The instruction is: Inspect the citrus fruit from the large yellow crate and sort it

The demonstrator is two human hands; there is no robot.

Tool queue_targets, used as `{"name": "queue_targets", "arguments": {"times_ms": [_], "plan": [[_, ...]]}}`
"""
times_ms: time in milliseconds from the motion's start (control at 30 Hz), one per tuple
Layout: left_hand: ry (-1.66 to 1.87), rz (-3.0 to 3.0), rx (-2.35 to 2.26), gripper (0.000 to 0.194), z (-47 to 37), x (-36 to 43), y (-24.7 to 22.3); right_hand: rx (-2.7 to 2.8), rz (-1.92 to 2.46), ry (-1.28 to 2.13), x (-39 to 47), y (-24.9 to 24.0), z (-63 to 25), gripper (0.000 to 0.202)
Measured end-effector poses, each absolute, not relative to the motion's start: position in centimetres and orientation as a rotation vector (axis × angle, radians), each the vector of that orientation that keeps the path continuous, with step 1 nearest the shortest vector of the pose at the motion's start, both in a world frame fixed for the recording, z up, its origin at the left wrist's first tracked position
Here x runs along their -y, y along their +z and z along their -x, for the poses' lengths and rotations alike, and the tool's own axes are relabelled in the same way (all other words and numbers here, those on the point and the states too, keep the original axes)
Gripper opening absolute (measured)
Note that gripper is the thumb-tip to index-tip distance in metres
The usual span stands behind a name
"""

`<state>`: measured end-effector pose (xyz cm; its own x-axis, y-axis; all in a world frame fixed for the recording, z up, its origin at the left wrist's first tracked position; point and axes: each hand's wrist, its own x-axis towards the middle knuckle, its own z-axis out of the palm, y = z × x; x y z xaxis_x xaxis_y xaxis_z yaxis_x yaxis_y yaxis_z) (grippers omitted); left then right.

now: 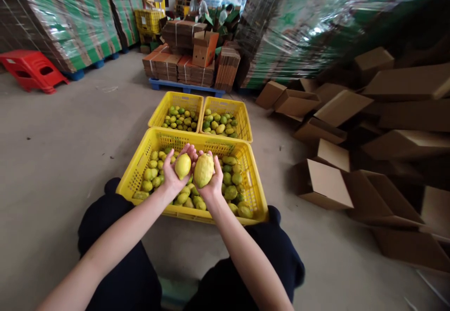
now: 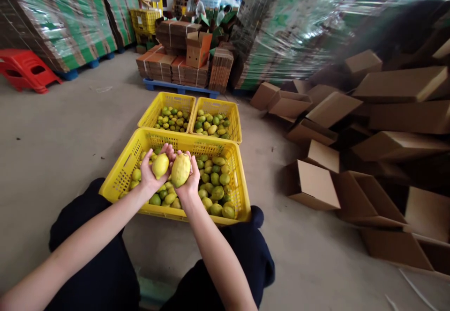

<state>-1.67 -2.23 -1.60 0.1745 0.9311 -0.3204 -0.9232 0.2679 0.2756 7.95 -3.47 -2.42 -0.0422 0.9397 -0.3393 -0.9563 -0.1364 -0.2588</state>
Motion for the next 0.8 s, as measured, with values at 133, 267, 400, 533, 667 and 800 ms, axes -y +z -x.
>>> {"name": "queue_targets", "arguments": {"times_ms": [133,267,400,533,667,800], "plan": [[1.318,0.081,-0.469,0.036,2.2,1.9,-1.3,-0.096,0.516,1.657,3.7,-1.5,-8.9,0.024],[1.433,0.169,-0.506,0.027,5.1,0.6,-0.7,-0.220,0.567,1.661,4.0,-1.2,-11.8,0.037],[1.296,0.026,-0.758,0.024,7.5,0.4,-2.1,-0.315,0.628,1.610,4.6,-1.9,-15.2,0.039],[0.538,-0.331,-1.070,0.024,6.8,5.2,-5.8,-0.314,0.735,1.565,5.6,-2.2,-17.1,0.034],[0.108,-0.574,-1.149,0.009,6.0,11.4,-8.2,-0.271,0.799,1.592,6.4,-2.1,-18.0,0.030],[0.628,-0.737,-1.242,0.017,6.4,8.9,-6.3,-0.184,0.805,1.609,6.4,-2.2,-18.5,0.028]]}}
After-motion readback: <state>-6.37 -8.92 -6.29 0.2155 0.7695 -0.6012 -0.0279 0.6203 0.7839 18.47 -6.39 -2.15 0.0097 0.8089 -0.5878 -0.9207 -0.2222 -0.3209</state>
